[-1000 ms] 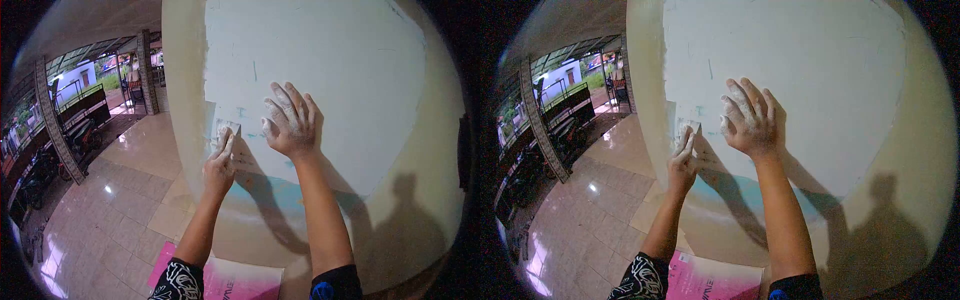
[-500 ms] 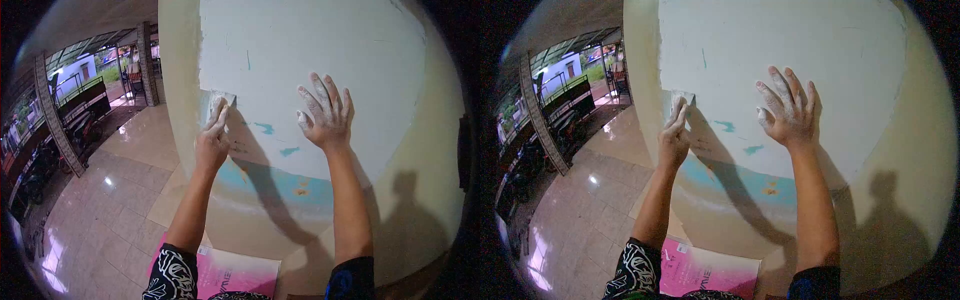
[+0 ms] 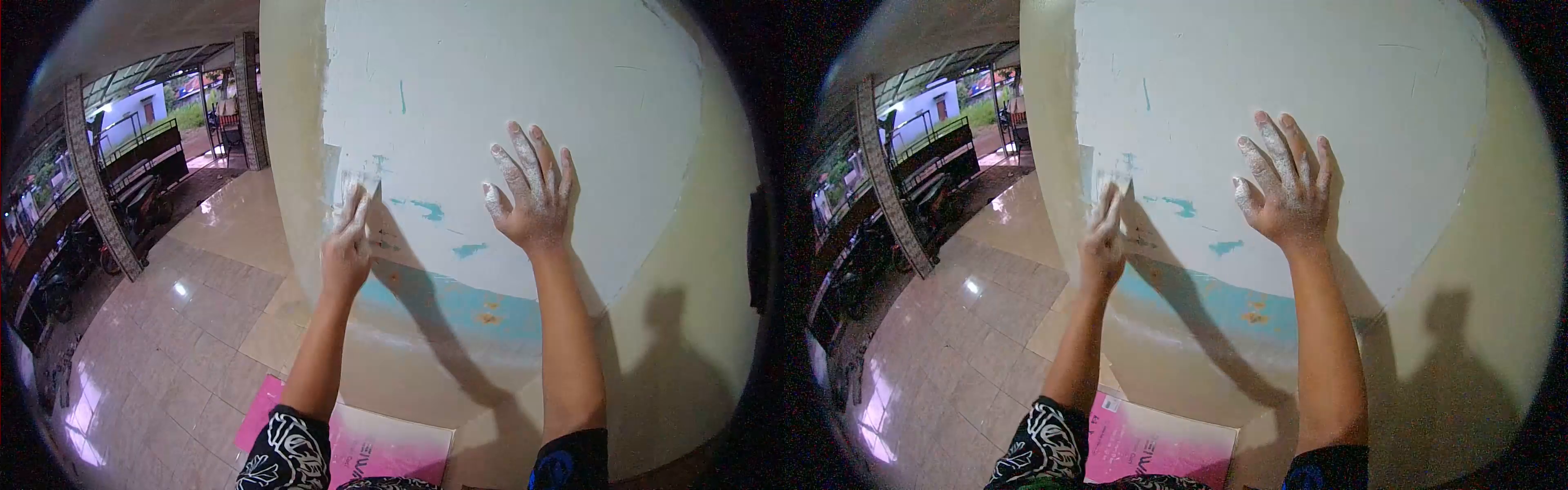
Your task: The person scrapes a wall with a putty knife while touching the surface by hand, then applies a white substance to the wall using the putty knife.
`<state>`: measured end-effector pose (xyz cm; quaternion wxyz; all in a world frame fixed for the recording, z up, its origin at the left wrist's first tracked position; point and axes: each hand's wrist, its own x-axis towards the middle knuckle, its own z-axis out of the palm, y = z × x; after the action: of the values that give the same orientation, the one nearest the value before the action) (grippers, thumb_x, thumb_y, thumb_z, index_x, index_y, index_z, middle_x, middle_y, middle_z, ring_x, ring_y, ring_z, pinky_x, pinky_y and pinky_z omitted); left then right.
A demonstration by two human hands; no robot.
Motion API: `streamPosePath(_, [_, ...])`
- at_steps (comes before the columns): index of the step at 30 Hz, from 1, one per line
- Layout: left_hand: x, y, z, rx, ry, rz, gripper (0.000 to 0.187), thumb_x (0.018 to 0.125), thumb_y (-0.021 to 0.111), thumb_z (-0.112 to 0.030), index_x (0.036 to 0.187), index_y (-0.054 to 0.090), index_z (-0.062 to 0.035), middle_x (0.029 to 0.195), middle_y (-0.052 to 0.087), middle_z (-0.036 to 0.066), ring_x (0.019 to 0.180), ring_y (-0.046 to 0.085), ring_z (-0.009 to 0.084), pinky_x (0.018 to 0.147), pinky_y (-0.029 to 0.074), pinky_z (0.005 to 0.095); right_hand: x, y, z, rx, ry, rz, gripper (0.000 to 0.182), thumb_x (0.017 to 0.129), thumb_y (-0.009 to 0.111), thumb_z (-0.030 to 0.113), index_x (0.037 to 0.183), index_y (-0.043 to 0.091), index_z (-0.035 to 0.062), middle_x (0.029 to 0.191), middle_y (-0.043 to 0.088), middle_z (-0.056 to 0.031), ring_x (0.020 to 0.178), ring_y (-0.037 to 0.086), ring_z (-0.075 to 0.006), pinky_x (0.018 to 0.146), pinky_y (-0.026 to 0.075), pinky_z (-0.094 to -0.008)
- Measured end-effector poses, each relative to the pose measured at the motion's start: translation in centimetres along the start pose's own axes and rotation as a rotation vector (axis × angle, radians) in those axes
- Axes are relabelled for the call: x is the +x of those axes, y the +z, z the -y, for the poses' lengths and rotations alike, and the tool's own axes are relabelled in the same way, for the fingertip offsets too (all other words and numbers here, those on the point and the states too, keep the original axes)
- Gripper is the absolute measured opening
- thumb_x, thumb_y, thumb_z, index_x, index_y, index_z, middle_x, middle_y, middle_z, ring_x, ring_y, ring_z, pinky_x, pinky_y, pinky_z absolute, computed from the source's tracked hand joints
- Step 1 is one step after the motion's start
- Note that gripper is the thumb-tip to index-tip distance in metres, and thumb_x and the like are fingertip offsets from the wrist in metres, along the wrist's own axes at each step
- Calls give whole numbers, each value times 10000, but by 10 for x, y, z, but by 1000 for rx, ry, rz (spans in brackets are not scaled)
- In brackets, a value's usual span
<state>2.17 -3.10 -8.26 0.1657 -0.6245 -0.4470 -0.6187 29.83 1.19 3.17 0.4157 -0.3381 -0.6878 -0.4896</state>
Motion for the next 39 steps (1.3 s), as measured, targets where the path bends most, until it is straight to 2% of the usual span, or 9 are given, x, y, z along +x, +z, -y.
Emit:
streamPosePath(2, [-36,9,21,23,37,-18,525,878,511,93,1371,603,-63,1491,515,141,1302,561,335,1021,496,382,0,1,0,24,-7,-26,431,864,659,368,1279,615,261,1552,465,17,1457,388,-214,1188,254,-541])
streamPosePath(9, [11,-14,14,-32,-27,55,502,879,513,96,1338,634,-66,1472,538,154,1304,570,328,1034,493,368,0,-1,0,-30,-11,-33,404,877,636,396,1262,629,274,1553,461,50,1458,378,-184,1195,248,-524])
streamPosePath(14, [-41,0,50,-90,39,30,519,860,513,119,1323,646,-73,1459,557,114,1270,594,327,1038,495,381,-2,8,-4,-24,-9,-47,395,867,652,384,1245,630,272,1549,470,40,1454,388,-185,1189,250,-520])
streamPosePath(18, [6,-13,31,-31,110,83,501,864,528,84,1318,651,-86,1456,562,103,1220,622,347,979,529,380,-4,12,-4,-32,-25,-63,398,874,650,390,1252,623,268,1547,474,25,1455,387,-198,1196,229,-527])
streamPosePath(20, [21,-20,22,34,28,148,504,855,534,69,1314,655,-99,1451,567,94,1190,635,356,941,549,392,-4,8,-3,-67,-32,-50,405,879,647,400,1259,617,263,1546,474,22,1457,383,-201,1200,221,-524])
streamPosePath(26, [-46,1,47,34,62,76,515,832,529,95,1284,672,-107,1451,570,87,1223,624,334,963,548,396,-6,7,-7,-68,-27,-31,421,877,657,397,1272,607,261,1551,467,22,1459,379,-200,1201,226,-510])
streamPosePath(29, [-18,0,41,-3,162,51,514,838,533,90,1296,662,-104,1454,565,93,1223,624,330,957,549,391,-3,6,-5,-44,-40,-53,437,873,667,361,1290,597,250,1552,469,10,1457,388,-215,1196,244,-509])
streamPosePath(32, [9,-7,20,30,73,72,497,839,531,94,1282,669,-84,1449,566,107,1239,614,332,965,543,387,-1,5,-8,-55,-50,-58,462,866,677,333,1308,587,236,1554,470,-3,1456,395,-230,1188,261,-514])
streamPosePath(39, [-56,17,38,77,39,31,531,833,501,114,1304,655,-78,1477,537,127,1228,623,339,966,539,389,1,8,-8,-18,-13,-63,390,852,684,385,1218,635,260,1528,495,32,1444,401,-189,1181,265,-516])
